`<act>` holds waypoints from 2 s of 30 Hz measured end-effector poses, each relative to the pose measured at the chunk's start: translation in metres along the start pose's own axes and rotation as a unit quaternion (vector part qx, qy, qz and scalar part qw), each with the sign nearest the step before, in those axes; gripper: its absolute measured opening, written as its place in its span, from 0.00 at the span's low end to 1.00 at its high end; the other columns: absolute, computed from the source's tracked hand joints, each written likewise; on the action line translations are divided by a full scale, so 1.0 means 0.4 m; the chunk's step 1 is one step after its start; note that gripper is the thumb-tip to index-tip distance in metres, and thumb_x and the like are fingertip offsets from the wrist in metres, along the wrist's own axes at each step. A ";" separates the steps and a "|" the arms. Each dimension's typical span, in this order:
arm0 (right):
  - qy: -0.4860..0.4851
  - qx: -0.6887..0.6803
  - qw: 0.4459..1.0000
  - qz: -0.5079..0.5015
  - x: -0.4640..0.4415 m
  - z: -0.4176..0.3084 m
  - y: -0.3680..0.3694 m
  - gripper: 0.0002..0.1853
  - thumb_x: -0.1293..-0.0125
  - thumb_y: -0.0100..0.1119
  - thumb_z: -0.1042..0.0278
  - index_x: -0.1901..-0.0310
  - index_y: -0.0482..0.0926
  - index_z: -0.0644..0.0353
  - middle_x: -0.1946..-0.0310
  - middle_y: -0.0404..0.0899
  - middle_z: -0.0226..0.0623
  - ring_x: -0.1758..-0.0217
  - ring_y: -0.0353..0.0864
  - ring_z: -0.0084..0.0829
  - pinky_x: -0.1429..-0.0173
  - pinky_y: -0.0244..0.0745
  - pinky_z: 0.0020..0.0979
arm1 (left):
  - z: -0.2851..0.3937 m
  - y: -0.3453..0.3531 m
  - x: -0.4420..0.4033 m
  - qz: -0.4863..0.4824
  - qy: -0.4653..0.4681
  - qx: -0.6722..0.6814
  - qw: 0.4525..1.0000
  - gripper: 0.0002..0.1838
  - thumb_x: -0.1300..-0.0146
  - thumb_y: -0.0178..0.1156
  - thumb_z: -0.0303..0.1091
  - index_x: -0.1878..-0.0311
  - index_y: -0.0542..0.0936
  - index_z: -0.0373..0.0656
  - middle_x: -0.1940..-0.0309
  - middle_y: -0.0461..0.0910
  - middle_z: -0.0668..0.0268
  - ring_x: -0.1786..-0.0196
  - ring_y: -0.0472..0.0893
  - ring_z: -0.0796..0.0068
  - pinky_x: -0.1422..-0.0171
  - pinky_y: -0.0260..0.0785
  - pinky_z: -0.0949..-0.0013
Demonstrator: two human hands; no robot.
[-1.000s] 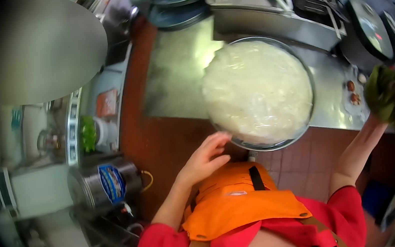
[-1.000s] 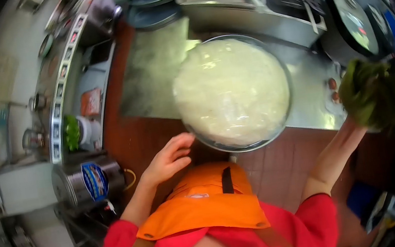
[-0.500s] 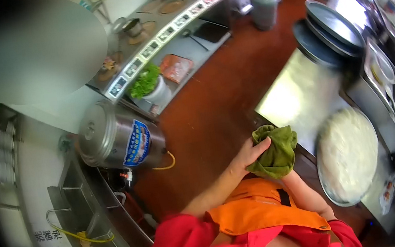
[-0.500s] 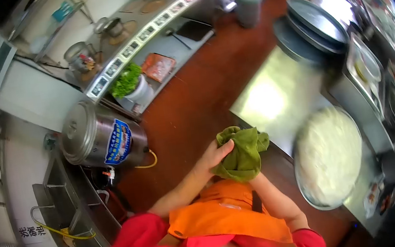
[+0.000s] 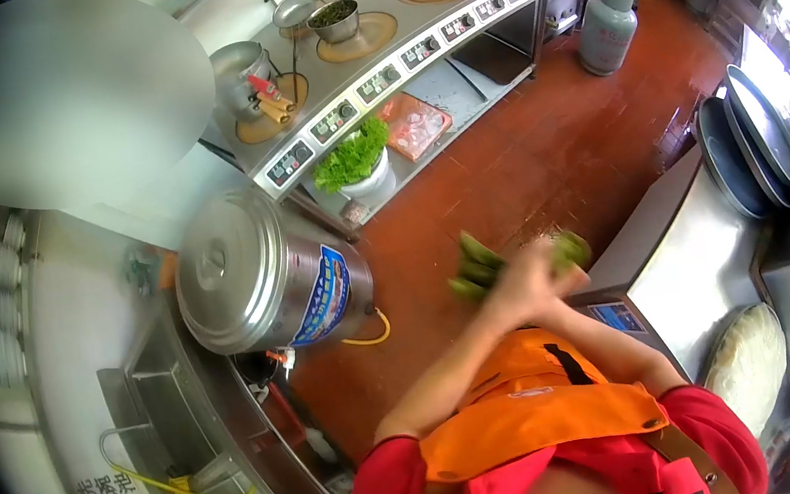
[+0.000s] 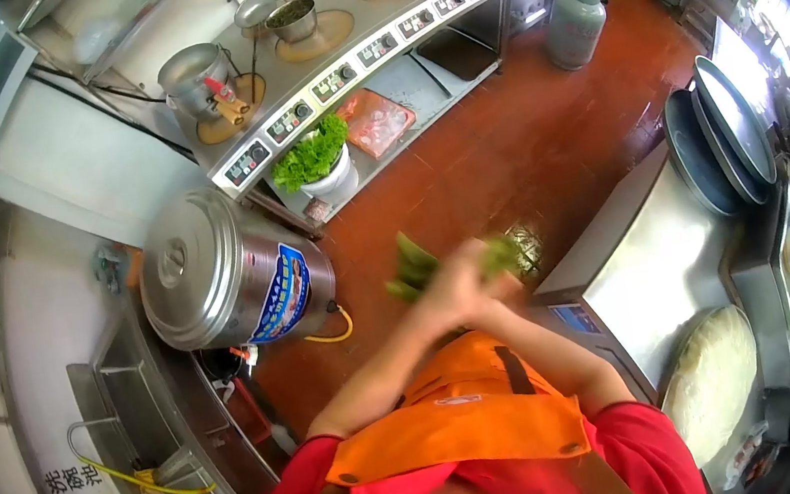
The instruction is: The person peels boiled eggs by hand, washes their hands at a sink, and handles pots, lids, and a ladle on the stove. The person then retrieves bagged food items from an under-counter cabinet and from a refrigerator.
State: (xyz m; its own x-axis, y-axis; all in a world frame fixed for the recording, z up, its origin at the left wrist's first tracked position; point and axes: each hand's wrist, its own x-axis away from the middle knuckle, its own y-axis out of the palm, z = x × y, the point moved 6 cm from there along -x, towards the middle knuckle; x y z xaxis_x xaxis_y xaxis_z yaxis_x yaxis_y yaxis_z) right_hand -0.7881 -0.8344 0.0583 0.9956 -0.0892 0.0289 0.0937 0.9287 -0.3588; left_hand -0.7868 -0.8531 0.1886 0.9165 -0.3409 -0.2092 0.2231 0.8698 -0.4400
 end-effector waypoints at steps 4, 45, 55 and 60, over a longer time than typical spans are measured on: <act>-0.050 0.579 0.733 0.354 -0.123 -0.114 -0.167 0.12 0.32 0.50 0.52 0.56 0.76 0.47 0.58 0.72 0.23 0.48 0.71 0.29 0.39 0.62 0.52 | -0.062 0.034 -0.094 -0.090 0.211 -0.235 0.945 0.20 0.44 0.63 0.54 0.70 0.83 0.45 0.54 0.76 0.63 0.52 0.75 0.56 0.46 0.69 0.54; -0.463 0.749 -0.332 0.337 0.110 -0.156 -0.123 0.15 0.39 0.51 0.67 0.52 0.78 0.61 0.54 0.81 0.46 0.48 0.79 0.44 0.45 0.74 0.38 | -0.962 -0.912 -1.112 -0.453 0.134 -0.416 0.777 0.26 0.50 0.68 0.36 0.47 0.77 0.41 0.56 0.79 0.53 0.51 0.77 0.51 0.44 0.69 0.57; -0.653 0.636 0.056 0.406 0.852 -0.660 -0.456 0.14 0.43 0.56 0.66 0.55 0.79 0.60 0.72 0.83 0.35 0.74 0.81 0.24 0.73 0.74 0.29 | -0.349 -0.255 -0.453 -0.620 0.356 -0.237 0.658 0.19 0.43 0.63 0.32 0.47 0.77 0.40 0.52 0.79 0.53 0.48 0.76 0.52 0.43 0.69 0.57; -0.844 0.434 0.314 -0.008 1.327 -0.746 -0.581 0.04 0.40 0.58 0.68 0.65 0.73 0.51 0.76 0.75 0.29 0.81 0.73 0.27 0.81 0.65 0.29 | -0.238 -0.147 -0.165 -0.698 0.392 -0.245 0.548 0.19 0.40 0.60 0.38 0.46 0.76 0.43 0.50 0.78 0.56 0.45 0.76 0.53 0.43 0.70 0.58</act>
State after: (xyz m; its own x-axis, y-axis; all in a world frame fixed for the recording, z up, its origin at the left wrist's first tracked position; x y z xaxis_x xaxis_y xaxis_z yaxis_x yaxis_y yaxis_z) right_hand -0.2828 -1.2050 -0.1213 -0.4906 -0.4595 0.7403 -0.6656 0.7460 0.0219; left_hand -0.8919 -0.9157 0.1453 -0.4986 -0.7670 0.4038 0.2325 -0.5671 -0.7902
